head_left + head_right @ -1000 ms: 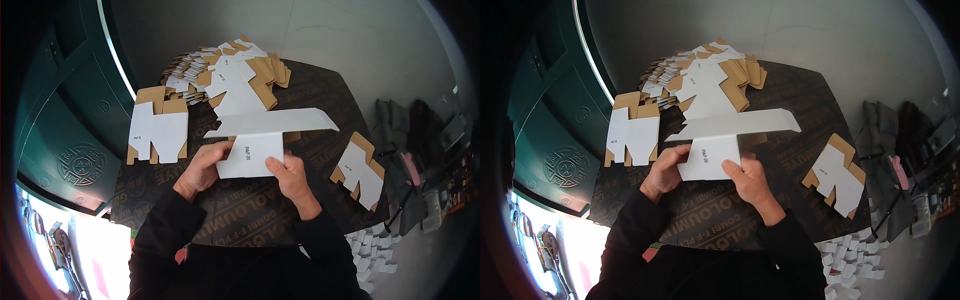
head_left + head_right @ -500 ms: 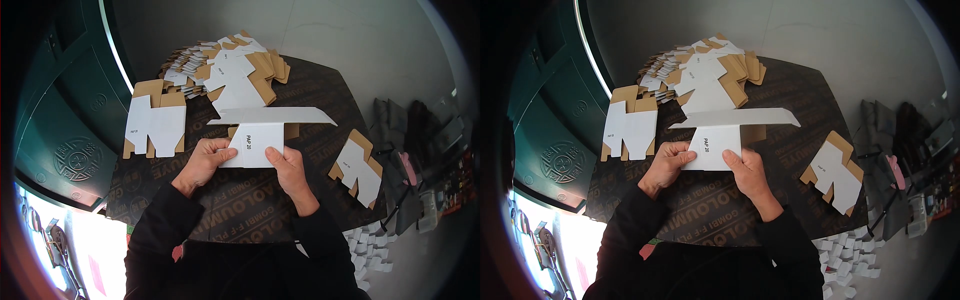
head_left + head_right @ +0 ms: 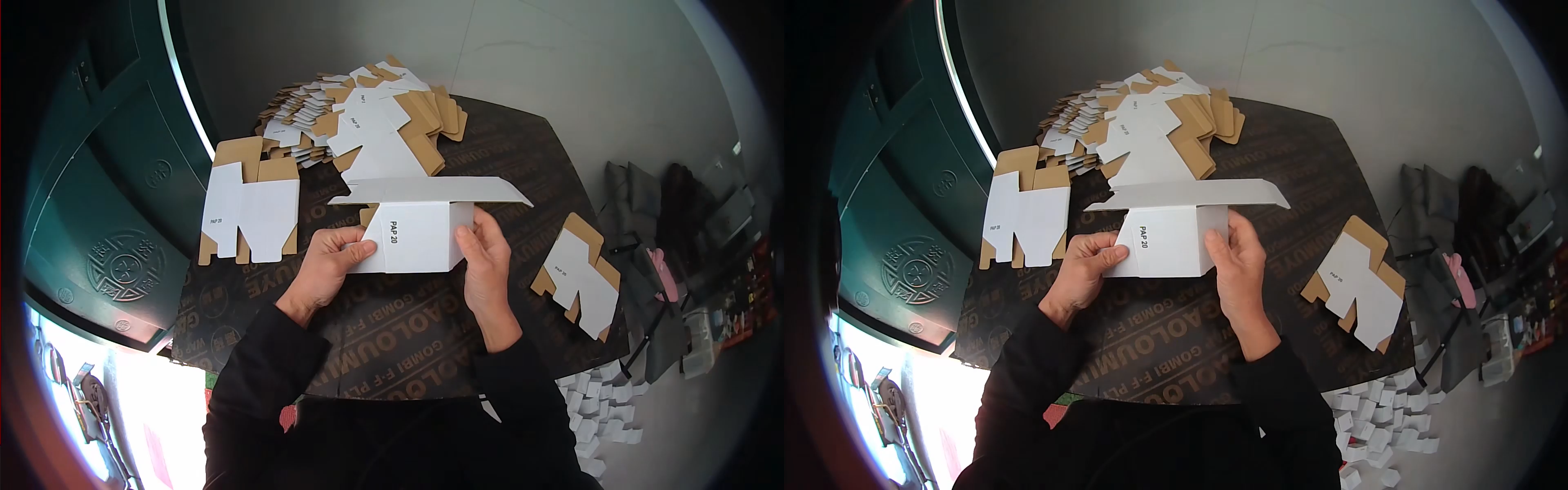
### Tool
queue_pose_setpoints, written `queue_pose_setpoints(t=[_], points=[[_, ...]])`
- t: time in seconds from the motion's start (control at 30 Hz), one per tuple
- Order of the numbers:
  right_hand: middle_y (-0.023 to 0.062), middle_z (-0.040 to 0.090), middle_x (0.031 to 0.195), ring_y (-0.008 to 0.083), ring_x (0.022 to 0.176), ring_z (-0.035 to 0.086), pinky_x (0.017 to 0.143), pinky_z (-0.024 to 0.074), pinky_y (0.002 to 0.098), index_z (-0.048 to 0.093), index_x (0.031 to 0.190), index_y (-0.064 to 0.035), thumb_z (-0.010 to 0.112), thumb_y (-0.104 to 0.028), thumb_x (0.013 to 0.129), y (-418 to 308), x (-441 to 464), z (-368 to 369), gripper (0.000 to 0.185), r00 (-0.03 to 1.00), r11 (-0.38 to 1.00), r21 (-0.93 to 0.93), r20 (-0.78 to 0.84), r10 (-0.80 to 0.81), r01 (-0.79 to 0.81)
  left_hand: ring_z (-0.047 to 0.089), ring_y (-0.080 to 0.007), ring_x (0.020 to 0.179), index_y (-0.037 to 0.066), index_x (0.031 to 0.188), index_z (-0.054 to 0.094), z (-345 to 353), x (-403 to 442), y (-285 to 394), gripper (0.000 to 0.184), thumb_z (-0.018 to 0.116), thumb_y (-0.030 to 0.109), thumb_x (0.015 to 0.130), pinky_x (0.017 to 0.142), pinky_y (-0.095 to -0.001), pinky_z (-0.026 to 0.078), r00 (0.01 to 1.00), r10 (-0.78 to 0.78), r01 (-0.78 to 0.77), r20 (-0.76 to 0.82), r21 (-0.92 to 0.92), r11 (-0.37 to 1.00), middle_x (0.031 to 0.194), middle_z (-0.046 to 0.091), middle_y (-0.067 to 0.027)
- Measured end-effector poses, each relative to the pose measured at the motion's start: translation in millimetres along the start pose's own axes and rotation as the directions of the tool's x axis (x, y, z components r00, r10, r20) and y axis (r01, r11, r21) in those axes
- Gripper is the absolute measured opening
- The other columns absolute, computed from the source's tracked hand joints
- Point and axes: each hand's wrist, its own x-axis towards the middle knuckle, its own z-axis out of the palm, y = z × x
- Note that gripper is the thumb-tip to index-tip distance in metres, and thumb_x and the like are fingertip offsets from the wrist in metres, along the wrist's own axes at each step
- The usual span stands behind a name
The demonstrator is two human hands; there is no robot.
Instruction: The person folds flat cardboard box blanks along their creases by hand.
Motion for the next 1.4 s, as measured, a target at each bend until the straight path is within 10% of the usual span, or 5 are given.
queue_pose_setpoints(t=[0.3,0.47,0.6,0.77,1.4], points=[[0.0094,0.058,0.098,0.0118,0.086,0.053,0.084,0.0403,0.0242,0.051,0.115,0.0036,0.052,-0.013,0.094,5,0,-8,0.027,0.997,0.992,-0.115,-0.055,-0.053,0.047,0.053,-0.0075,0.057,-0.006,0.091,0.067,-11,1,-6,0.014,0.062,0.006,0.087,0.057,-0.0152,0.045,0.995,-0.043,0.041,0.086,0.024,0.999,0.075,0.064,-0.0060],[0.0100,0.059,0.100,0.0120,0.087,0.053,0.085,0.0394,0.0243,0.051,0.116,0.0033,0.050,-0.011,0.094,9,0,-12,0.026,1.000,0.994,-0.106,-0.006,-0.031,0.030,0.060,-0.0122,0.069,-0.007,0.108,0.061,-2,-2,6,0.032,0.058,0.020,0.092,0.064,-0.0213,0.049,0.992,-0.090,0.084,0.088,0.061,0.995,0.089,0.066,-0.0112],[0.0062,0.059,0.090,0.0111,0.078,0.050,0.073,0.0399,0.0216,0.052,0.113,0.0026,0.049,-0.008,0.094,20,3,-15,0.022,0.989,0.984,-0.111,0.048,-0.136,0.141,0.063,-0.0282,0.094,-0.001,0.127,0.051,5,-5,12,0.055,0.050,0.043,0.093,0.080,-0.0364,0.050,0.973,-0.206,0.158,-0.104,-0.350,0.923,0.109,0.063,-0.0194],[0.0128,0.059,0.108,0.0139,0.093,0.052,0.089,0.0364,0.0256,0.049,0.121,0.0031,0.048,-0.009,0.094,10,0,-14,0.029,0.992,0.987,-0.129,0.104,-0.077,0.090,0.057,-0.0353,0.109,0.003,0.137,0.040,1,-1,10,0.072,0.038,0.059,0.091,0.088,-0.0458,0.046,0.969,-0.201,0.165,-0.142,-0.226,0.960,0.124,0.055,-0.0224],[0.0121,0.059,0.100,0.0123,0.079,0.052,0.072,0.0436,0.0217,0.048,0.120,0.0041,0.052,-0.002,0.088,-6,-10,2,0.033,0.955,0.957,-0.049,0.099,-0.281,0.287,0.059,-0.0310,0.107,0.003,0.136,0.040,-5,0,6,0.072,0.031,0.060,0.094,0.086,-0.0425,0.048,0.978,-0.198,0.149,-0.058,-0.468,0.871,0.123,0.056,-0.0209]])
